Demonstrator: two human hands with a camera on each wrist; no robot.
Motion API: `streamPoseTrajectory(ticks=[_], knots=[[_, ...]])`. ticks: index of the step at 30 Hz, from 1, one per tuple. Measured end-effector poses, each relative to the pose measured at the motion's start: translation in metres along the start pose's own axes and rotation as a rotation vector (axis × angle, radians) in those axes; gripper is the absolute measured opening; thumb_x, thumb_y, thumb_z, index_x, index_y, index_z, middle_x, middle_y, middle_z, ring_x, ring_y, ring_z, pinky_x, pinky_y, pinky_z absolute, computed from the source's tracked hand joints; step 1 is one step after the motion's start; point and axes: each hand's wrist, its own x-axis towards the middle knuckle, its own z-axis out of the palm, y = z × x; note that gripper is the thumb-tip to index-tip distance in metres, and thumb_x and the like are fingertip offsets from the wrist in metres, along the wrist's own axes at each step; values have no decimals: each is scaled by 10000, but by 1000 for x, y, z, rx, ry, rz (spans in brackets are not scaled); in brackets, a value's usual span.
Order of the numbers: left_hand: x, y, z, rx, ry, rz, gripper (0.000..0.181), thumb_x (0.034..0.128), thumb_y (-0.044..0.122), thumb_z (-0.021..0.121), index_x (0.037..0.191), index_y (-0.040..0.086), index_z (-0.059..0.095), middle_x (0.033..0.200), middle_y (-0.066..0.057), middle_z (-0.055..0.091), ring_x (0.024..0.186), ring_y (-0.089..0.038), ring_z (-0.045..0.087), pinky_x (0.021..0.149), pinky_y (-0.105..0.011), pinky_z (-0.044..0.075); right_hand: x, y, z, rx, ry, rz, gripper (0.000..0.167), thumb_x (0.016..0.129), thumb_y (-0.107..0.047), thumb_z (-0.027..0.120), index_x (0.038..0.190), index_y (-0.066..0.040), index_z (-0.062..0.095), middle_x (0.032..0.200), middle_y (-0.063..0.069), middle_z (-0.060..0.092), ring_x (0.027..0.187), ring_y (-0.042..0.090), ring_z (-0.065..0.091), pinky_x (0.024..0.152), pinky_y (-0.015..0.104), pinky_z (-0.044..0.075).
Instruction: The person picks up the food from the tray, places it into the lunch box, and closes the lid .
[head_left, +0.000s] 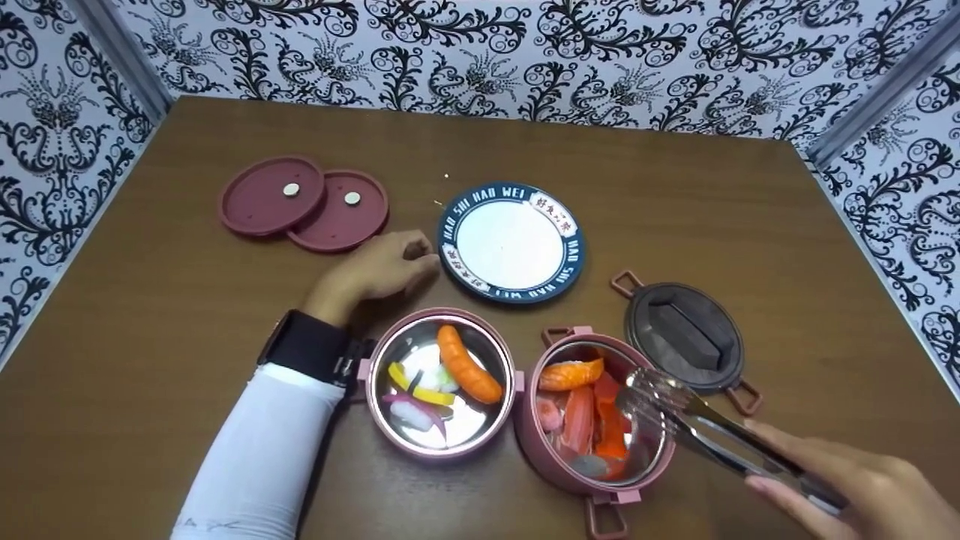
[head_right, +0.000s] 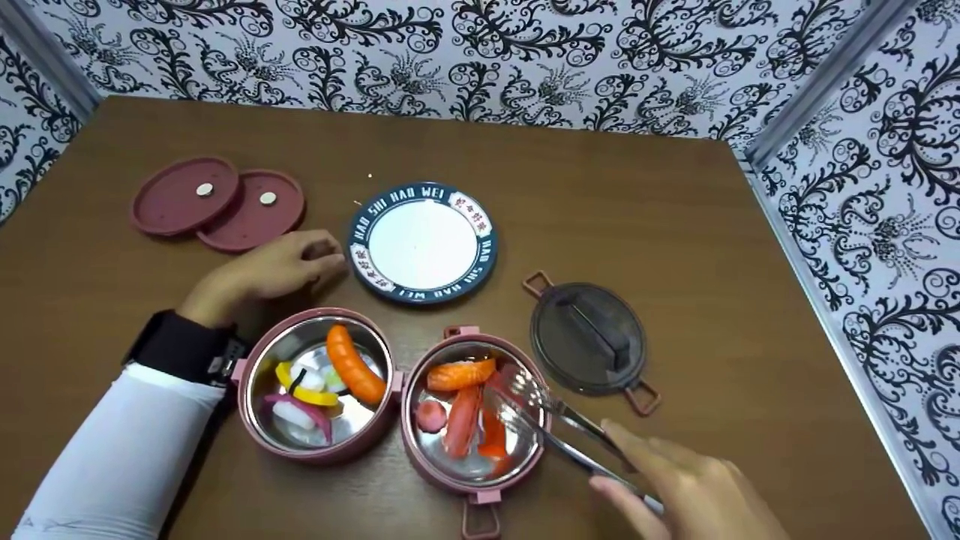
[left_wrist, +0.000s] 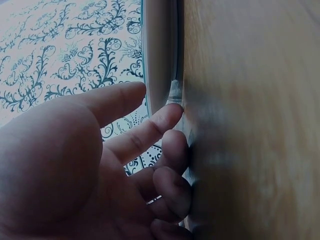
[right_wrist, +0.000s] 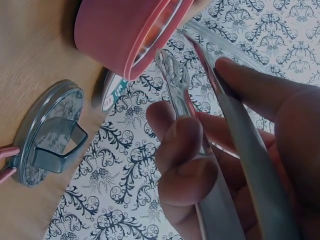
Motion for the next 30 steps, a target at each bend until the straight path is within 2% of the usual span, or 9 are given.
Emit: streamPoseTrajectory(ticks=[8,11,16,20,21,23,25,27,30], knots=[[2,1,0,14,6,7,295,1005,373,544,1148,128,623,1137,-105,654,1042,-282,582,952,-445,466,27,4,0,67,14,-3,565,679,-148,899,1214,-106,724,951,108,774,710,-40,639,608,80,483],[2,2,0,26,10,10,297,1007,365,542,1153,119,623,1123,-110,654,1038,-279,582,955,-445,459,38,11,4,66,44,65,534,683,-93,889,1193,-89,731,943,112,775,716,-125,574,592,70,461],[1,2,-1,38,9,7,299,1007,364,541,1157,118,623,1084,-109,653,1018,-279,586,938,-439,463,55,38,18,53,87,227,453,737,-82,863,1161,-14,721,913,236,746,618,-123,519,485,86,417],[1,1,-1,36,10,8,303,1005,369,541,1161,122,622,1125,-109,658,1035,-281,586,955,-449,464,65,70,31,21,83,302,421,819,-130,811,1184,39,686,821,287,706,488,0,461,391,150,351],[1,1,-1,34,10,7,302,1005,370,540,1160,125,621,1138,-107,657,1042,-280,585,962,-451,463,68,78,35,14,80,322,423,835,-149,800,1190,46,679,826,305,699,481,59,497,395,177,361],[1,0,-1,31,9,5,297,1005,367,541,1159,125,620,1150,-108,657,1047,-282,584,968,-454,462,72,94,41,-2,69,369,437,864,-188,779,1207,57,663,841,329,690,490,229,576,443,301,459],[1,0,-1,31,8,5,296,1005,367,543,1159,126,620,1149,-108,658,1050,-281,586,971,-455,462,75,109,47,-13,54,414,447,886,-223,759,1219,56,655,876,349,685,572,423,622,535,471,512],[2,0,-1,31,8,6,295,1005,365,543,1159,126,620,1144,-105,657,1051,-280,586,970,-453,462,78,123,52,-17,31,457,450,907,-259,735,1225,49,652,923,359,682,715,552,631,640,624,485],[2,1,-1,31,10,7,294,1003,368,547,1155,128,622,1124,-102,658,1046,-277,589,964,-447,463,81,140,58,-15,-23,509,480,946,-305,680,1251,61,622,976,377,667,813,598,613,725,687,448]])
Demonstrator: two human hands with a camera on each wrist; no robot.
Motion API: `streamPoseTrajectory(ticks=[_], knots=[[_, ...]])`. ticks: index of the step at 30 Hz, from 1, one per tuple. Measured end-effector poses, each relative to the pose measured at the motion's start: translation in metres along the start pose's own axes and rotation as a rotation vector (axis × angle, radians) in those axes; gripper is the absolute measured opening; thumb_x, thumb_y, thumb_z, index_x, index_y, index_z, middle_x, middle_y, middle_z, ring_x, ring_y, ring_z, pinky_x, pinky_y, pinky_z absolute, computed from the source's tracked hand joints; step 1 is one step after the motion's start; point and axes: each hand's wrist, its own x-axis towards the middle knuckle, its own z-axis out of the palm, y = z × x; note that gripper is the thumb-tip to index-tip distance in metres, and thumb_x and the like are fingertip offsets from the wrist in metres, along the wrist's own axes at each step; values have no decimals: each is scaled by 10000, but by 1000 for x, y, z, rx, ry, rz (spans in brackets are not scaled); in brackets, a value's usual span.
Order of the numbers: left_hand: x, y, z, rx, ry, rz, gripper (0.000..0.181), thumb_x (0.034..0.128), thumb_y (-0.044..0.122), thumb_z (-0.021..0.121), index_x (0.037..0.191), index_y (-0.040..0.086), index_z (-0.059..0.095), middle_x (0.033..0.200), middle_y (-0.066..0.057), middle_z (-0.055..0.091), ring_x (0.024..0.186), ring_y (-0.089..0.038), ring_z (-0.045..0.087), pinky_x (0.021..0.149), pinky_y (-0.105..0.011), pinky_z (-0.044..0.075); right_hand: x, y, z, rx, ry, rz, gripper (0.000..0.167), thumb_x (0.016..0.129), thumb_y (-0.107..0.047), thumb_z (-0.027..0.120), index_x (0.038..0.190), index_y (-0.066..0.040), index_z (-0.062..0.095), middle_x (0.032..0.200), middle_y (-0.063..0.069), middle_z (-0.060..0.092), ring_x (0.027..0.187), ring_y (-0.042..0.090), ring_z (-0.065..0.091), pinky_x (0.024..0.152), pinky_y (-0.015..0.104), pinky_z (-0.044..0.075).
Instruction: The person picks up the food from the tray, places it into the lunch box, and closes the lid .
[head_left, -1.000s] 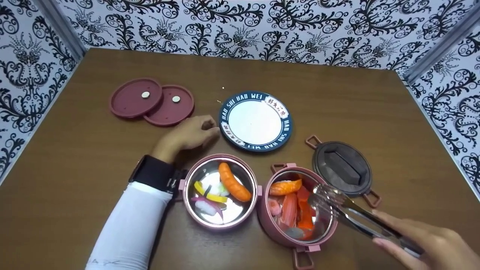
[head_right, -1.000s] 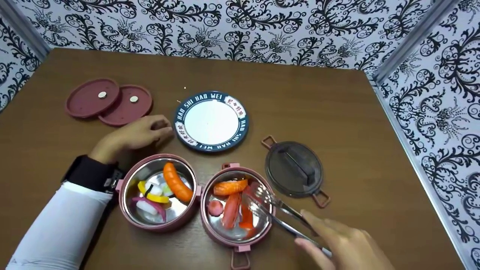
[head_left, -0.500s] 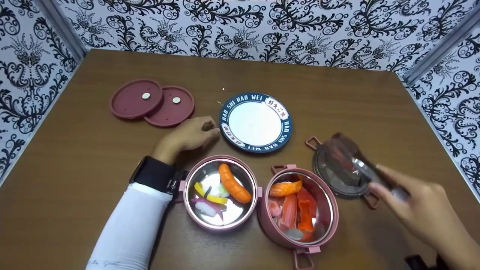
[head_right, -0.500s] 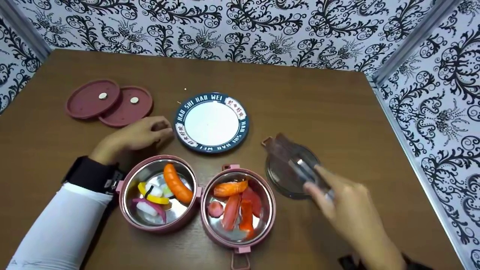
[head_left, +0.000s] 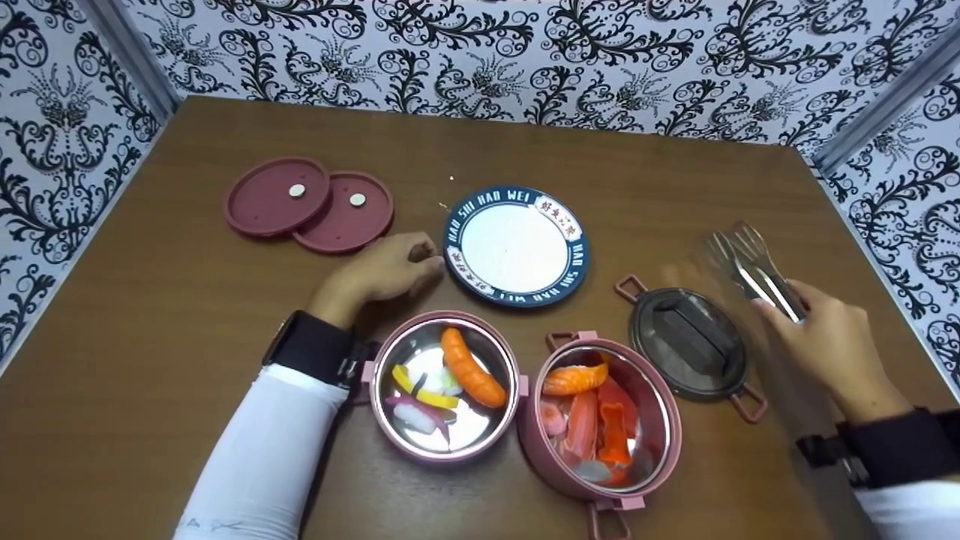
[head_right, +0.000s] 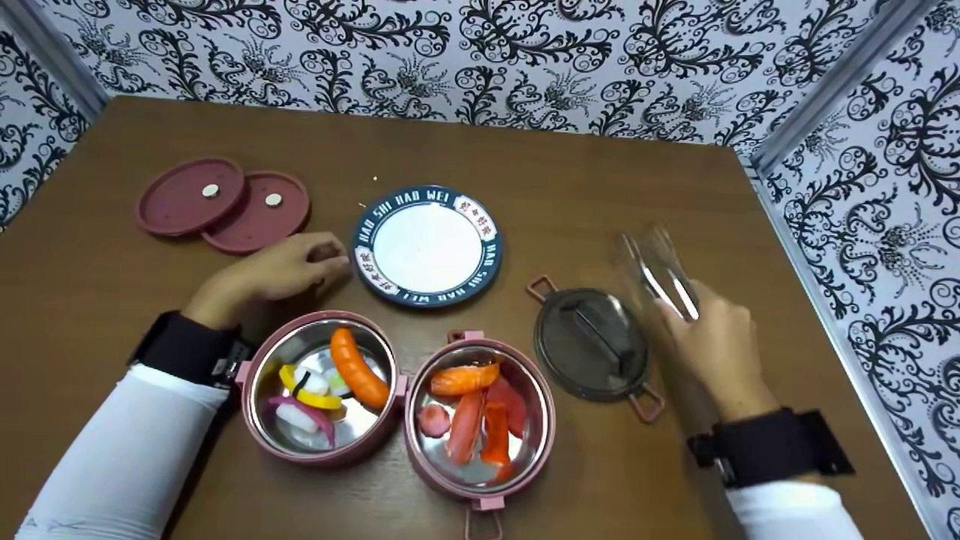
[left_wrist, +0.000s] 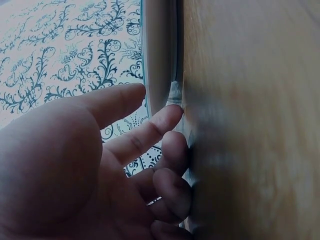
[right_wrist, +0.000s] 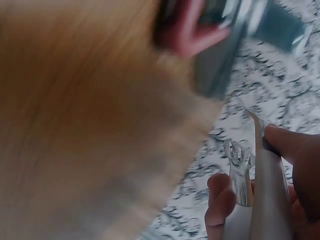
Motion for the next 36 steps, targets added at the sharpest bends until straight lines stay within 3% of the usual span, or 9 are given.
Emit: streamPoseTrajectory(ticks=[5,12,19,25,36], knots=[[-1,1,0,-7,-2,7,293,1003,365,550,1152,123,620,1146,-101,659,1059,-278,590,974,-447,463,12,13,8,-30,-105,71,599,986,-378,603,1313,119,534,1086,425,613,926,624,585,780,688,448],[-1,4,1,-19,7,15,285,997,360,549,1130,120,630,1170,-104,658,1047,-276,584,949,-436,460,22,18,10,-71,-198,111,713,992,-466,557,1341,149,468,1148,456,559,991,653,536,775,683,430],[1,2,2,-6,6,10,299,997,381,545,1142,131,624,1185,-97,654,1072,-281,588,963,-446,467,27,15,10,-154,-312,153,818,983,-581,490,1258,184,399,1049,487,533,913,655,540,696,662,432],[1,1,2,-10,1,10,298,997,376,546,1138,126,625,1182,-98,657,1071,-278,589,971,-443,465,30,13,12,-231,-352,128,795,977,-597,492,1127,178,401,925,488,530,826,654,545,633,647,429],[0,0,-1,-6,0,8,305,1000,371,546,1153,118,621,1188,-104,658,1077,-281,592,974,-446,468,30,5,14,-294,-372,118,776,970,-623,486,1111,133,378,900,463,551,730,614,565,495,582,417]])
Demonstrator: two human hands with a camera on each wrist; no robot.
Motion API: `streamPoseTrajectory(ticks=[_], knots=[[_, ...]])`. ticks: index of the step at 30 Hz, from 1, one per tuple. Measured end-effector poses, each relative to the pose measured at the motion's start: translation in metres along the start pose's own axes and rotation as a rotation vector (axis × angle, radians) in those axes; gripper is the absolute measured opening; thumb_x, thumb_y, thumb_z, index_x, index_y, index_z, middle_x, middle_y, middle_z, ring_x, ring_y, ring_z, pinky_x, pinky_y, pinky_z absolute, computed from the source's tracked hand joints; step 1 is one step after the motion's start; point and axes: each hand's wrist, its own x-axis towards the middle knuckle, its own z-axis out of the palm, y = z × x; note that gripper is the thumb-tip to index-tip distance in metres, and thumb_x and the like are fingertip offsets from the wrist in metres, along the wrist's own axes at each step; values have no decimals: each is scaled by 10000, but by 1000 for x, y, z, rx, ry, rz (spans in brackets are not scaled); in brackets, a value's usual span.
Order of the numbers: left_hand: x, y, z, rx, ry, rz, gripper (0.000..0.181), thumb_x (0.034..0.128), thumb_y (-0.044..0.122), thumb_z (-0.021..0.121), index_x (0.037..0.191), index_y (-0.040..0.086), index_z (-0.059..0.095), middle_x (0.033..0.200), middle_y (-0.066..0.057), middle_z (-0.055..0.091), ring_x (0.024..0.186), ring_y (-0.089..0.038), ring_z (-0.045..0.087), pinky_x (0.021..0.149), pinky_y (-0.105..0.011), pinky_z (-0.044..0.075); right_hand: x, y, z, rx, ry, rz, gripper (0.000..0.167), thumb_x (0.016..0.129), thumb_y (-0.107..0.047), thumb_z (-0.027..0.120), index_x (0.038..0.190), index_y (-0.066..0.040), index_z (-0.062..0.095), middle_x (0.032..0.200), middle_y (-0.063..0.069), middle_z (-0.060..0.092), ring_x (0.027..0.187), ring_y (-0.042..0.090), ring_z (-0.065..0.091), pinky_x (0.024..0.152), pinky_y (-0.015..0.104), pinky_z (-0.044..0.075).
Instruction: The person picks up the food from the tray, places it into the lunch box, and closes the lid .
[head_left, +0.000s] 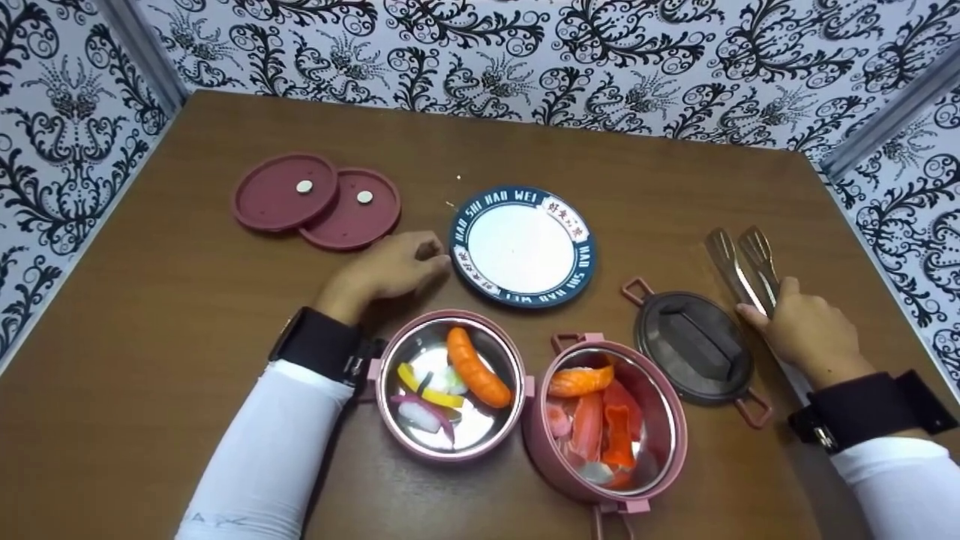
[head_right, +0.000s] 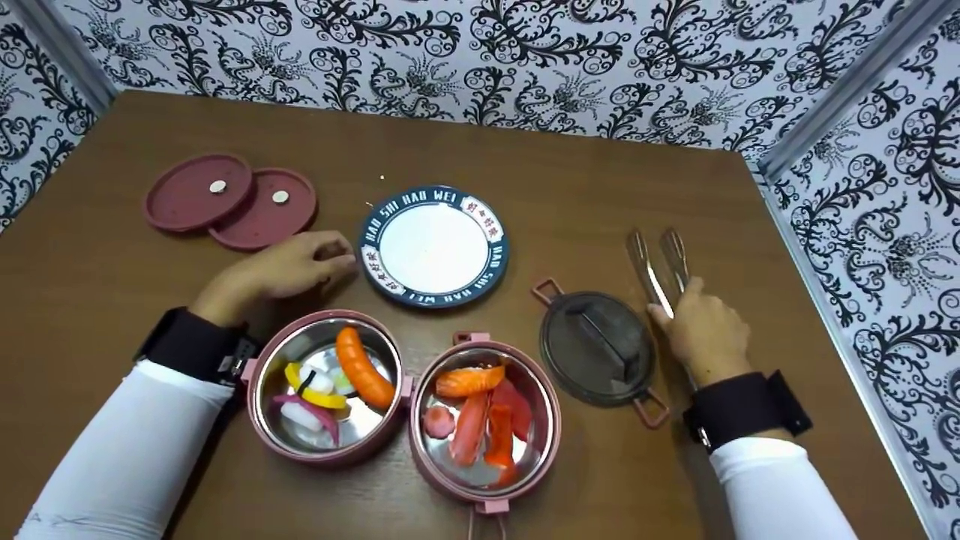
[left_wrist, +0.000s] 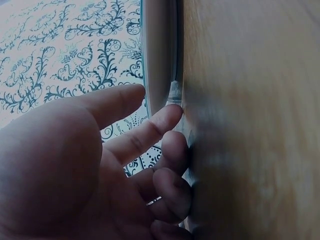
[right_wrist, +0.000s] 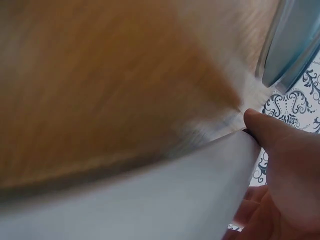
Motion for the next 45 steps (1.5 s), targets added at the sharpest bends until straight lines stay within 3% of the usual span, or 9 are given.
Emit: streamPoseTrajectory(ticks=[10,16,18,22,25,33,37,40,45], knots=[[-4,-5,3,-9,12,-9,297,1005,358,547,1145,107,625,1176,-113,659,1060,-283,588,971,-440,461,4,-6,-6,17,-55,16,964,977,-724,225,1388,139,349,1171,520,481,974,691,505,667,691,440],[-2,-4,3,-14,23,7,298,1005,364,549,1140,110,626,1053,-110,663,960,-270,604,931,-415,469,-12,-65,-43,344,291,-117,640,1073,-480,303,1360,42,534,1308,373,538,1183,581,482,980,696,344],[-2,-3,1,-3,21,0,279,1010,341,547,1139,105,622,1044,-108,661,955,-268,603,928,-416,470,-21,-96,-52,470,385,-224,499,1076,-386,386,1289,0,620,1270,286,615,1177,443,558,1047,523,404],[-2,-2,-1,3,24,7,225,1020,281,543,1126,98,618,1093,-101,654,1013,-272,582,948,-432,469,-40,-142,-62,593,484,-438,285,1037,-246,536,1197,-91,714,1031,89,690,904,99,592,821,187,431],[0,-1,0,-6,21,22,198,1024,250,540,1121,98,619,1090,-96,657,1012,-260,581,950,-425,469,-49,-156,-62,648,510,-561,220,996,-138,601,1170,-108,732,927,-15,643,782,5,513,698,138,389],[-5,-4,-14,-150,-20,15,224,1043,232,510,1169,65,591,971,-144,661,724,-246,642,706,-337,530,-50,-148,-49,731,413,-537,200,948,-55,653,1095,-139,759,932,-75,657,760,47,526,653,124,398],[-10,-13,-38,42,188,6,243,1025,219,532,1185,55,611,1014,-160,672,871,-303,655,789,-416,531,-47,-140,-44,724,386,-541,175,943,-66,669,1070,-143,760,913,-34,658,719,61,507,628,129,402],[-14,-28,-55,299,360,-114,327,987,229,575,1261,49,587,1216,-203,623,1118,-387,590,941,-561,468,-46,-139,-40,732,374,-541,155,942,-78,675,1060,-134,758,908,-27,665,712,69,511,627,142,411],[-20,-53,-72,497,396,-303,495,972,234,602,1380,-7,462,1435,-316,441,1334,-518,407,1053,-711,326,-44,-139,-45,736,375,-551,137,935,-82,683,1046,-111,758,878,-53,661,700,77,515,627,152,414]])
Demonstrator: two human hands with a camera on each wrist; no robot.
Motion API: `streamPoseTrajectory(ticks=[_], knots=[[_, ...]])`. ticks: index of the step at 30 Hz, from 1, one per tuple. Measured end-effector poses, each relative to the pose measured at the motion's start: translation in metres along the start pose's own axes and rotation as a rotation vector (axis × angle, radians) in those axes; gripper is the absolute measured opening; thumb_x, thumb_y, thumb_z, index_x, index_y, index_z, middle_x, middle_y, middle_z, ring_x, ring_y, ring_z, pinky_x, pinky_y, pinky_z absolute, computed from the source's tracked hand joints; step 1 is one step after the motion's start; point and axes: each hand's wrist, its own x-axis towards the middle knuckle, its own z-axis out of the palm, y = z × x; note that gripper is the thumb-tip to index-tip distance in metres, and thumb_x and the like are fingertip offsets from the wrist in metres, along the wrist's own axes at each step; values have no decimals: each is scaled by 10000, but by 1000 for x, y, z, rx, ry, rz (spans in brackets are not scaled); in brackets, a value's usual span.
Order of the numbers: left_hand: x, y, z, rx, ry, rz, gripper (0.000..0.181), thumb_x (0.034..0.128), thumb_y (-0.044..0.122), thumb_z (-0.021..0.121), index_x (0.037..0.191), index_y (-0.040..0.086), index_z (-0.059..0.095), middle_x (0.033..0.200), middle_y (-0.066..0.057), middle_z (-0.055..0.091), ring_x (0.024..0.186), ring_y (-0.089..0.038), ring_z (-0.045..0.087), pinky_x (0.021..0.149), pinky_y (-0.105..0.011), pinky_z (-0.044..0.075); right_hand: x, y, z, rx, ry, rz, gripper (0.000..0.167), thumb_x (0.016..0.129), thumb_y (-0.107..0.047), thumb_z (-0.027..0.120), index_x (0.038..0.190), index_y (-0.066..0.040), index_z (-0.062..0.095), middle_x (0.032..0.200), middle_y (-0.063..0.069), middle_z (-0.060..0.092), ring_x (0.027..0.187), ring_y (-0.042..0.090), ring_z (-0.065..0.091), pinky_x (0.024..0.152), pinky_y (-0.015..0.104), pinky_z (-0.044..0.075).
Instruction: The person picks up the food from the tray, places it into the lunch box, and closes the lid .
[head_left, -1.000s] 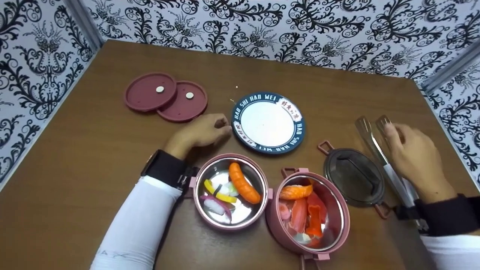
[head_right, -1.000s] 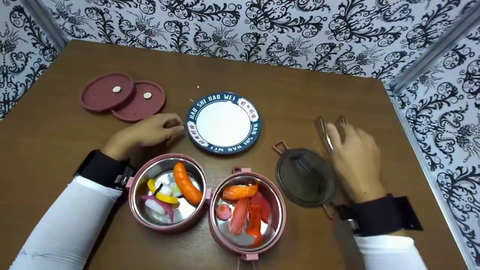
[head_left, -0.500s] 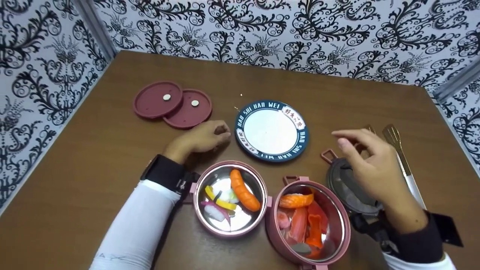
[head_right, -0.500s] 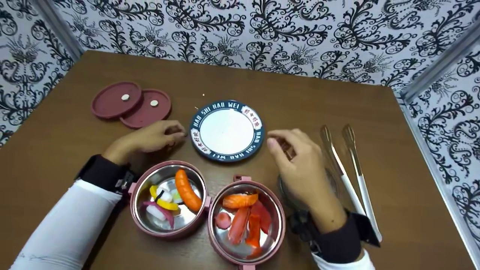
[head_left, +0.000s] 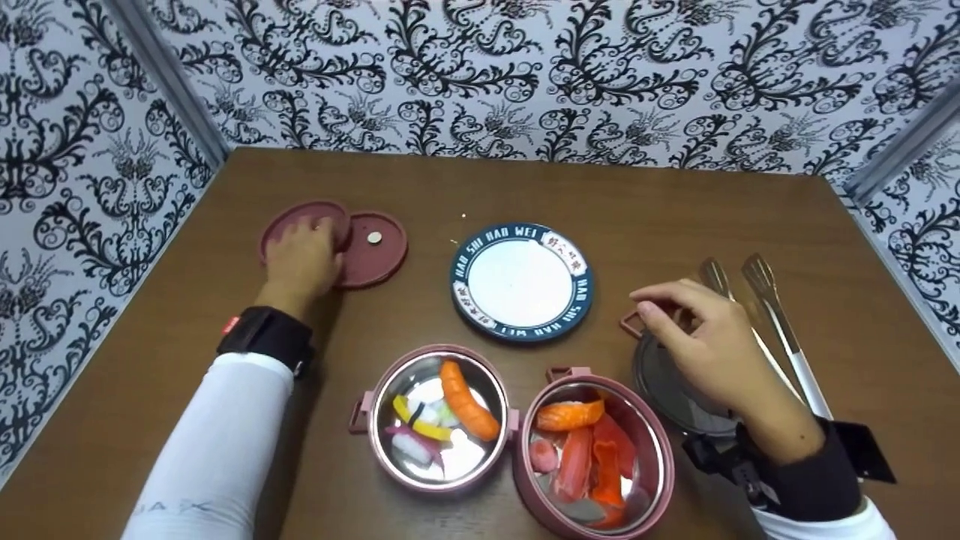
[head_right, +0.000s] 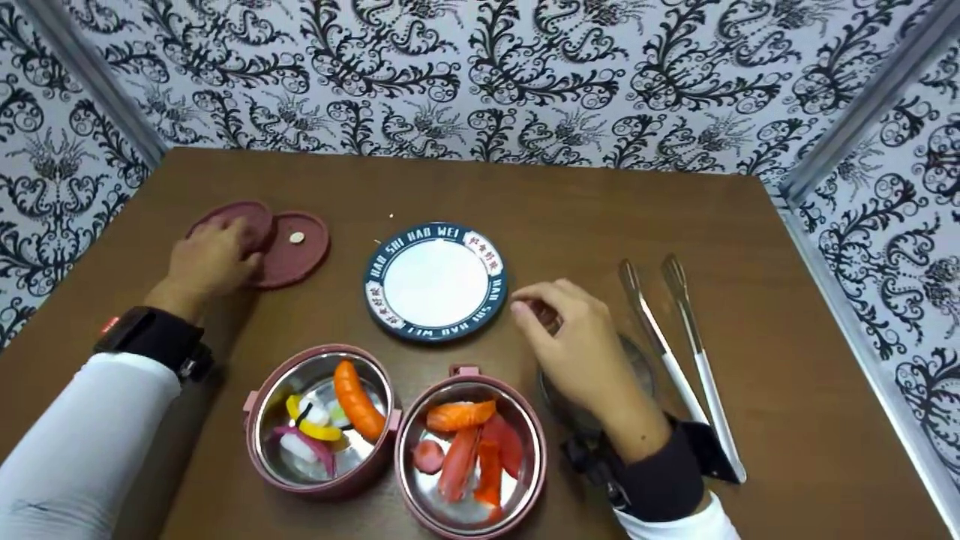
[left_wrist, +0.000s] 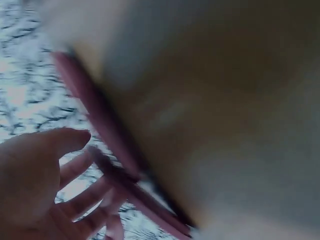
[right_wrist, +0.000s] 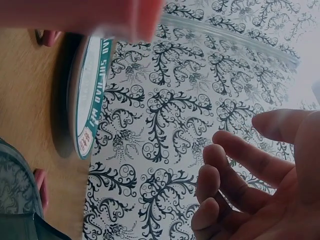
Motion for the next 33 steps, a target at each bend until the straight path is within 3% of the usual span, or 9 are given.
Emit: streamPoseTrajectory(ticks=[4,11,17,21,27,29,33], knots=[[-1,-15,5,58,-6,-23,506,974,249,617,1370,-27,468,1361,-333,506,1276,-528,469,1021,-702,369,4,-5,-1,-27,16,-21,133,919,-76,698,1032,-103,761,870,-48,667,686,65,504,620,143,398],[-8,-25,3,139,40,81,302,959,179,642,1164,-34,578,1105,-308,653,1023,-517,621,821,-650,503,6,-9,4,-26,-31,-7,130,948,-139,678,1048,-122,759,895,-37,676,723,67,532,652,143,428],[-20,-14,-8,126,180,196,239,938,167,653,1035,-34,568,995,-280,669,929,-497,648,725,-641,515,3,-6,3,-15,-9,-2,128,935,-101,686,1038,-112,761,877,-48,669,709,62,519,643,137,413],[-36,11,-22,84,330,365,250,912,161,694,1039,-28,592,1012,-245,694,930,-455,663,725,-603,538,3,-3,0,-8,1,-11,134,933,-86,685,1041,-104,762,886,-41,679,698,47,520,633,129,412],[-74,73,-42,77,534,691,183,924,177,702,917,18,612,869,-153,695,746,-347,636,597,-457,533,1,-2,-8,26,-23,27,157,957,-112,664,1087,-107,752,976,-6,714,758,29,584,675,107,462],[-90,96,-48,85,572,788,139,936,140,671,883,35,596,794,-109,658,683,-295,600,544,-395,500,0,-3,-11,40,-39,53,171,971,-134,651,1110,-116,747,1009,1,721,786,27,602,693,105,472],[-123,136,-54,142,581,943,84,890,104,689,908,71,613,812,-53,642,693,-235,589,523,-320,478,-3,-5,-14,84,-87,105,200,999,-182,614,1156,-140,730,1011,10,719,803,46,626,696,124,491]])
